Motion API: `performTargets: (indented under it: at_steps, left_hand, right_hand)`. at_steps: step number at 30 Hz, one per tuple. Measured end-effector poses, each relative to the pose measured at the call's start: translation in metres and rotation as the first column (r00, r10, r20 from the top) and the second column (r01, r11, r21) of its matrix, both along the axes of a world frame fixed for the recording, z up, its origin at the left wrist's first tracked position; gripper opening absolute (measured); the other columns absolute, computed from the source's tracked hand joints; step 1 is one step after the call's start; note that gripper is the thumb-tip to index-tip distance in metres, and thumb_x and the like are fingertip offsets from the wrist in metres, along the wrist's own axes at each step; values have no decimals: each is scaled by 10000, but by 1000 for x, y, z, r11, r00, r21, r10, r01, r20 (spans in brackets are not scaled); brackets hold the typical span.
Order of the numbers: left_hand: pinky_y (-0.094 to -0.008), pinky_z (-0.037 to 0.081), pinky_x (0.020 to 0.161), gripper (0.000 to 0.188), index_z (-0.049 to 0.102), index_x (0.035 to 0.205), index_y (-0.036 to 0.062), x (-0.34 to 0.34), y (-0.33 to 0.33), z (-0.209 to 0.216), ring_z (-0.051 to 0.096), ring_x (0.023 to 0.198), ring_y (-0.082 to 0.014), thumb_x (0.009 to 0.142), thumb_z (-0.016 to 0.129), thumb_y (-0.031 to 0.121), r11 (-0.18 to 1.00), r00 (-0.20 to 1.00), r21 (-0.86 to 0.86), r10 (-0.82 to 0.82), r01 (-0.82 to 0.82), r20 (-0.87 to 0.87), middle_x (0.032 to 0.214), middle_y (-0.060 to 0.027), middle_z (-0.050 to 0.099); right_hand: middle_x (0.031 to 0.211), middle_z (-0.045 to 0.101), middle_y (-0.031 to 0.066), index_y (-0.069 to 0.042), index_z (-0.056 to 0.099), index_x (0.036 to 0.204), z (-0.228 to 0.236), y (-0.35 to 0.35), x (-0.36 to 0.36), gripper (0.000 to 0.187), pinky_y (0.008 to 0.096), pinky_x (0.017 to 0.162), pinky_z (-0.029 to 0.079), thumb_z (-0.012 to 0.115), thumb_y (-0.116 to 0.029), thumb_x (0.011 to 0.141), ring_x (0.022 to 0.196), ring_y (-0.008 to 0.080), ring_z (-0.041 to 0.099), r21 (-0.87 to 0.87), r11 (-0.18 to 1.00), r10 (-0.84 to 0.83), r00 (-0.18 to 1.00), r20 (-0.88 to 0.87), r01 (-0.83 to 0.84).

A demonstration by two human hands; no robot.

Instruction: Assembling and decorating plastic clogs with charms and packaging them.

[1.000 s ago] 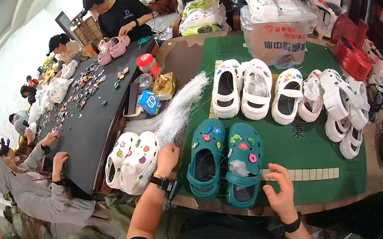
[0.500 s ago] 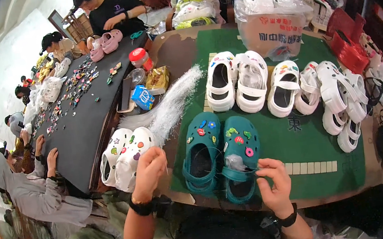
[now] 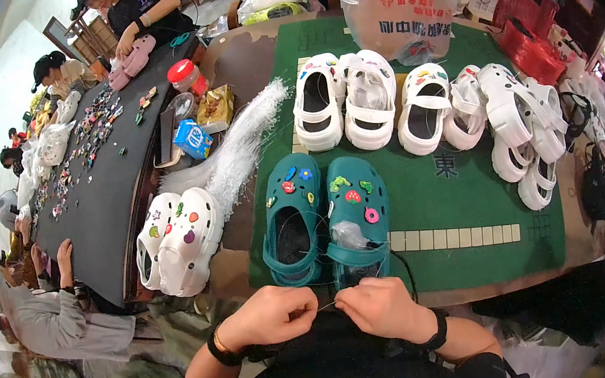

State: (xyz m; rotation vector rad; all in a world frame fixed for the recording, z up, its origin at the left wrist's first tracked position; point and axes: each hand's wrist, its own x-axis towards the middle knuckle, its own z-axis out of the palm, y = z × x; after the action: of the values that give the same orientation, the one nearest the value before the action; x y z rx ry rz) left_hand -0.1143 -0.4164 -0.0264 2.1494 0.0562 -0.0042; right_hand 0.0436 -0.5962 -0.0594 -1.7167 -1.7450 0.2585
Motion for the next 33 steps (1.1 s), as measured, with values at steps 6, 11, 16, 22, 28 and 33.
performTargets:
  at_steps: [6, 11, 16, 22, 28, 33]
  left_hand:
    - [-280, 472, 575, 95, 635, 951, 16, -5, 21, -1, 594, 614, -152, 881, 641, 79, 866, 866, -40, 499, -499, 5, 727, -83, 621]
    - [-296, 487, 570, 111, 637, 954, 3, -7, 32, -10, 628, 642, -210, 852, 653, 44, 812, 800, 14, 573, -584, 178, 786, -115, 632]
    - [-392, 488, 828, 156, 657, 954, 22, -7, 37, -20, 605, 981, -291, 828, 700, 105, 782, 829, 289, 481, -553, 284, 1053, -156, 625]
    - [-499, 329, 1056, 211, 726, 882, 70, 1, 28, -26, 377, 1335, -416, 879, 659, 270, 741, 860, 443, 481, -504, 173, 1379, -223, 497]
    - [-504, 327, 1055, 191, 703, 853, 46, 3, 32, -41, 393, 1314, -437, 872, 660, 231, 795, 883, 384, 428, -469, 193, 1358, -248, 501]
    - [-470, 396, 1006, 123, 683, 831, 27, 6, 35, -37, 486, 1240, -399, 828, 705, 148, 818, 864, 294, 426, -494, 268, 1309, -199, 564]
  right_hand:
    - [592, 612, 144, -69, 602, 753, -21, -7, -4, 166, 448, 498, 494, 641, -183, 867, 558, 359, 628, -186, 968, -204, 963, -177, 171]
    - [582, 598, 170, -55, 579, 725, -21, 0, -6, 205, 467, 500, 496, 616, -182, 881, 558, 382, 622, -217, 949, -267, 949, -169, 228]
    - [579, 594, 178, -48, 582, 739, -17, 15, -13, 197, 468, 498, 491, 608, -176, 886, 550, 378, 620, -219, 933, -321, 937, -142, 286]
    - [571, 594, 171, -64, 596, 761, -23, 34, -26, 165, 459, 495, 486, 615, -171, 884, 534, 362, 622, -137, 945, -319, 932, -170, 298]
    - [555, 589, 156, -71, 609, 765, -25, 37, -28, 143, 450, 484, 482, 623, -165, 873, 525, 351, 622, -128, 941, -330, 932, -150, 312]
    - [569, 598, 159, -72, 629, 785, -24, 35, -26, 125, 446, 491, 485, 627, -165, 868, 523, 349, 620, -129, 944, -322, 936, -141, 305]
